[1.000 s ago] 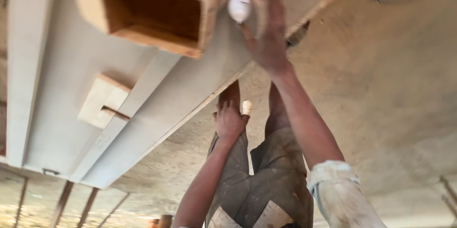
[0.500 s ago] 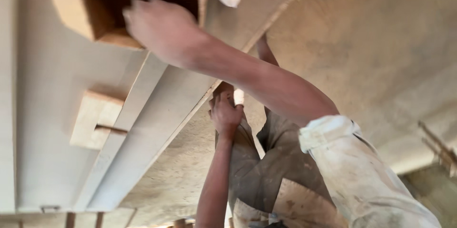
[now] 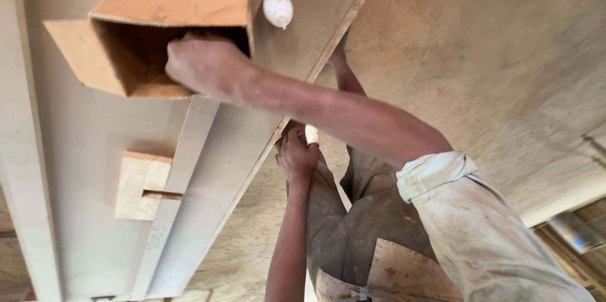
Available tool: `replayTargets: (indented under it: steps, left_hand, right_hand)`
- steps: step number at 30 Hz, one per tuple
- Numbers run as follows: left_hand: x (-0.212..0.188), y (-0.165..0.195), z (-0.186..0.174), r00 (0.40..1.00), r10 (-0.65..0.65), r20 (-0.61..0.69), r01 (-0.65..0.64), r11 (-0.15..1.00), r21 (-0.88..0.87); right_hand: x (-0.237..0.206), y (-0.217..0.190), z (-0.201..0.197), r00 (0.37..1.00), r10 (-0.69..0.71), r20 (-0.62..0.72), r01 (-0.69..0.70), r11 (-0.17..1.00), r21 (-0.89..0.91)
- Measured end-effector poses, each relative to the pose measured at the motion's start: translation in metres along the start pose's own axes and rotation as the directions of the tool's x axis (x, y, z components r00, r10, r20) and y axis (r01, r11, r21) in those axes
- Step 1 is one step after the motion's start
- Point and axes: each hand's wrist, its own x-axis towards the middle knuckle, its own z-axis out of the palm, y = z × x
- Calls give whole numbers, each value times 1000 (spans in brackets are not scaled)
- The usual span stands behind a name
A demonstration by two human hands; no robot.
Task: The person works on a long wooden plank on a workbench, applying liquid from a white squeeze bottle along the plank and wiping the surface with a cloth. They repeatedly reach into a cardboard box on the bench and handle small pieces of wood while treating the plank surface.
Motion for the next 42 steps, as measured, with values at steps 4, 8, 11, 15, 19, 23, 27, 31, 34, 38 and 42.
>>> replayTargets:
  steps: [4, 8, 11, 15, 19, 23, 27, 31, 34, 38, 42]
  left_hand:
    - [-3, -4, 0, 994, -14, 104, 1, 993, 121]
    - [-5, 0, -2, 995, 54, 79, -63, 990, 128]
    - [0, 10, -4, 992, -33, 120, 13, 987, 162]
    - [2, 20, -8, 984, -102, 145, 76, 981, 176]
    - [2, 23, -9, 993, -46, 110, 25, 983, 183]
    - [1, 27, -7, 992, -52, 114, 28, 978, 206]
    - [0, 31, -5, 995, -7, 101, -15, 977, 213]
    - [2, 33, -4, 994, -33, 104, 11, 978, 210]
    - [1, 34, -2, 991, -67, 118, 39, 974, 225]
    - [-2, 40, 9, 994, -38, 104, 14, 976, 219]
    - [-4, 45, 24, 993, -49, 104, 22, 969, 247]
  right_hand:
    - [-61, -8, -65, 909, 176, -377, -4, 909, 416]
    - [-158, 5, -74, 740, 477, -474, 137, 583, 801]
    - [-204, 42, -28, 465, 807, -365, 96, 364, 927]
    - [-232, 112, 41, 100, 891, -443, -316, 451, 835]
    - [-222, 157, 89, 68, 827, -558, -300, 550, 780]
    - [-232, 149, 121, 205, 864, -460, -357, 504, 787]
    - [-243, 150, 140, 301, 838, -454, -610, 536, 584]
    - [-252, 178, 129, 644, 693, -325, -615, 721, 319]
    - [-271, 193, 106, 875, 432, -218, -420, 902, 101]
    - [-292, 214, 89, 921, 304, -241, -307, 951, 26]
    - [-291, 230, 102, 939, 282, -197, -264, 958, 111]
